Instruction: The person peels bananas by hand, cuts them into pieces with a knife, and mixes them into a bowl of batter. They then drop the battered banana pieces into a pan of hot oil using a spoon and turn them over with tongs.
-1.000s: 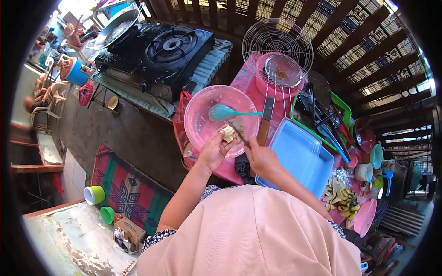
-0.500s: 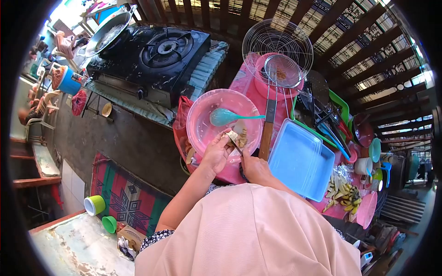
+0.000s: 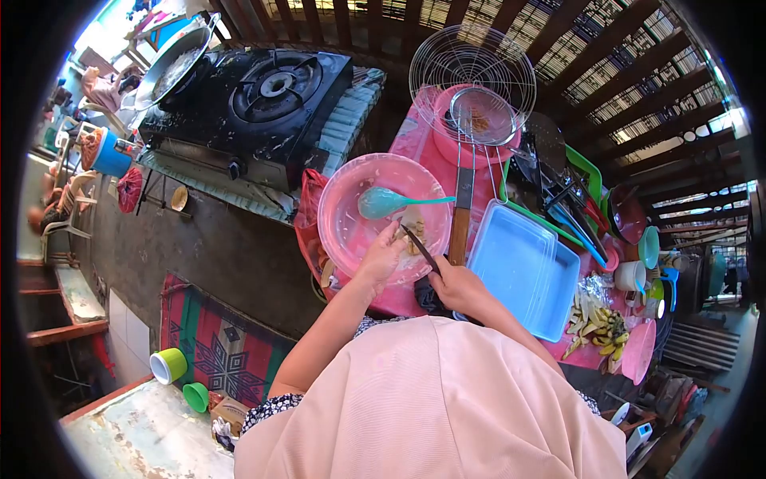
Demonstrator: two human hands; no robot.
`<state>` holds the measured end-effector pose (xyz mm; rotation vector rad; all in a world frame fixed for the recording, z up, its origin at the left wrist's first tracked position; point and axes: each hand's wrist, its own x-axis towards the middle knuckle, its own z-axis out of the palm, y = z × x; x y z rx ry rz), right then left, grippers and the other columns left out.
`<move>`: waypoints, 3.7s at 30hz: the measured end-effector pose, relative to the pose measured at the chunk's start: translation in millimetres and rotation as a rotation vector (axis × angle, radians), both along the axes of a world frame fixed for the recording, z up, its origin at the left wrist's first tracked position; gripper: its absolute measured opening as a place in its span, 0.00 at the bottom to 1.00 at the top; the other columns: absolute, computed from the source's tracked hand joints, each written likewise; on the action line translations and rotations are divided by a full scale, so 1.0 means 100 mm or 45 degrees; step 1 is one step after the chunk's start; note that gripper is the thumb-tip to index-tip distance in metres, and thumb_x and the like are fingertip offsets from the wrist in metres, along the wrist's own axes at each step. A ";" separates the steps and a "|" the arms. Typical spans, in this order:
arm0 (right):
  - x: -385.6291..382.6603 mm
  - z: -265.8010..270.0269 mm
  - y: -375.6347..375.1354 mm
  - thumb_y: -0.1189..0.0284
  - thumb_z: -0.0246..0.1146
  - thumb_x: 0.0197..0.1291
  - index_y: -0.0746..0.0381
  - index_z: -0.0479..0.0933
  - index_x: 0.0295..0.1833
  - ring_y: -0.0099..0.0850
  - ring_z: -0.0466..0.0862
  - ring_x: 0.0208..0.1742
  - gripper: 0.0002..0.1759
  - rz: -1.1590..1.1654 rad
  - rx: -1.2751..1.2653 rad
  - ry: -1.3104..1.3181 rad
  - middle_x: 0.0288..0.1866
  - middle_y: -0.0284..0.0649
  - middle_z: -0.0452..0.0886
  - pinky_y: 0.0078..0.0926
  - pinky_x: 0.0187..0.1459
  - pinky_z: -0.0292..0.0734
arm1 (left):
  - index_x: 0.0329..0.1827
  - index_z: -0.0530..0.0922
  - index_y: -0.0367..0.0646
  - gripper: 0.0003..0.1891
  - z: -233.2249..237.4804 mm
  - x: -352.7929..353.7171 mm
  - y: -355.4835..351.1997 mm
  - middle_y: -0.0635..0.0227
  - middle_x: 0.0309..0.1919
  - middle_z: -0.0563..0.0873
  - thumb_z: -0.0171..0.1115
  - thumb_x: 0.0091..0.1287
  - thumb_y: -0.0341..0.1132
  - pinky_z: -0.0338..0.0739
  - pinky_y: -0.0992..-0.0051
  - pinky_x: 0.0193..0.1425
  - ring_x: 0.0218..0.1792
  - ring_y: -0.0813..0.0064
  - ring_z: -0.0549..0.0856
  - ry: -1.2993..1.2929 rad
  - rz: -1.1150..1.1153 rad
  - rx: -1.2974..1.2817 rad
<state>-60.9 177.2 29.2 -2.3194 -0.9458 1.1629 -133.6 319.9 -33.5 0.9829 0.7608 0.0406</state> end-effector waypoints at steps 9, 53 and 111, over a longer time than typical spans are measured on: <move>-0.03 0.00 -0.30 0.69 0.50 0.57 0.62 0.62 0.59 0.47 0.76 0.41 0.23 -0.087 0.107 -0.466 0.42 0.49 0.74 0.42 0.40 0.71 | 0.61 0.62 0.32 0.28 -0.25 -0.01 -0.10 0.50 0.60 0.67 0.55 0.59 0.35 0.62 0.72 0.61 0.61 0.62 0.67 0.079 -0.177 0.725; 0.69 -0.62 -2.26 0.69 0.59 0.52 0.64 0.66 0.57 0.47 0.70 0.54 0.25 -0.971 -0.685 -0.972 0.50 0.53 0.70 0.42 0.50 0.70 | 0.39 0.78 0.50 0.15 0.26 -0.24 -0.04 0.56 0.63 0.61 0.65 0.47 0.42 0.40 0.52 0.66 0.64 0.53 0.57 -0.051 -0.151 1.981; -3.05 0.57 2.14 0.70 0.56 0.49 0.51 0.74 0.47 0.29 0.76 0.32 0.16 1.447 1.169 -1.018 0.27 0.33 0.74 0.27 0.38 0.65 | 0.31 0.65 0.45 0.14 1.07 -4.88 0.45 0.72 0.36 0.74 0.44 0.43 0.16 0.68 0.79 0.48 0.38 0.81 0.73 -0.542 1.875 0.654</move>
